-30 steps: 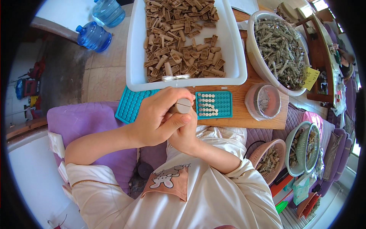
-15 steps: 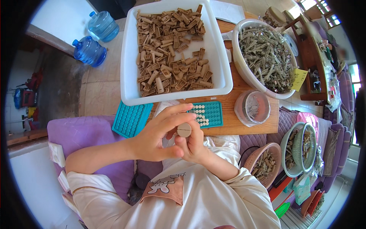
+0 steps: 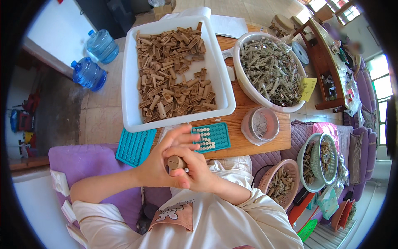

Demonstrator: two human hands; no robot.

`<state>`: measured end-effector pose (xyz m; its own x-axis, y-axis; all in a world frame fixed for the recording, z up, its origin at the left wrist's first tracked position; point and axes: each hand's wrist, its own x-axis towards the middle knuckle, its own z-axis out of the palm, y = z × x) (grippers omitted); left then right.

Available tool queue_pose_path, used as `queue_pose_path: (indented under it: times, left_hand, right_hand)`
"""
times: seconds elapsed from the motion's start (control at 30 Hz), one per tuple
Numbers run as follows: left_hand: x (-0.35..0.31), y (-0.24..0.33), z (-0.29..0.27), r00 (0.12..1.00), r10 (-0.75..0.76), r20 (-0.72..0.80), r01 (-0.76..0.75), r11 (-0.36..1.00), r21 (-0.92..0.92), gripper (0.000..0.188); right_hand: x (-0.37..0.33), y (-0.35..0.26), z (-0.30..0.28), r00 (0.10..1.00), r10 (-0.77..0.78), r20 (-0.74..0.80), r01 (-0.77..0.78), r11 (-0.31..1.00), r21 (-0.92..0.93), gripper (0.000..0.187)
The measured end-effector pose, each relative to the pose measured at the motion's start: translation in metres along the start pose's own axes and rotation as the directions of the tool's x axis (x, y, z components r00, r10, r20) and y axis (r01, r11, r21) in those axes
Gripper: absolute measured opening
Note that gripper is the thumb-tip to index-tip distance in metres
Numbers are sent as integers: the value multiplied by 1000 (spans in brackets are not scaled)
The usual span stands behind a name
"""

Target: The person assembles small plastic parts, metal springs, and plastic tubes by hand, taking them from trays and fitting them together.

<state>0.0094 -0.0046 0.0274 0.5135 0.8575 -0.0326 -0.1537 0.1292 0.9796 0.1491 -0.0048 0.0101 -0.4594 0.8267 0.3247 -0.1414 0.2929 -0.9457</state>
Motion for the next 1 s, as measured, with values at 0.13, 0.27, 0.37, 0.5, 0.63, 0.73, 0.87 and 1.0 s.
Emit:
queue_pose_path:
  times: [0.13, 0.27, 0.37, 0.5, 0.63, 0.73, 0.87, 1.0]
  left_hand:
    - [-1, -2, 6, 988, -73, -139, 81, 995, 58, 51]
    - [-3, -11, 4, 993, -28, -112, 44, 990, 137, 38]
    - [-2, -9, 7, 973, -81, -216, 104, 990, 97, 43]
    - [-2, -17, 8, 983, -32, -181, 52, 993, 102, 61]
    - [-6, -16, 6, 990, -104, -92, 103, 995, -19, 64]
    - [-9, -12, 5, 975, -223, -23, 223, 975, 20, 57]
    - [-11, -16, 3, 947, -294, -128, 295, 955, -12, 45]
    - [-5, -19, 0, 949, -117, -294, 101, 992, -70, 36]
  right_hand:
    - [1, 7, 9, 997, -28, -75, 23, 998, -62, 20]
    - [-7, 18, 19, 989, 1, -147, 1, 1000, 16, 22]
    - [-4, 17, 15, 993, 47, -112, -37, 995, 88, 21]
    - [-6, 26, 16, 995, 13, -94, 6, 980, 197, 38]
    - [-12, 33, -2, 985, 166, 55, -156, 689, 708, 64]
    - [-16, 29, 1, 971, 219, 94, -223, 703, 675, 63]
    - [-21, 36, -1, 950, 263, 171, -310, 706, 637, 60]
    - [-17, 23, -40, 967, 220, 131, -215, 975, -53, 44]
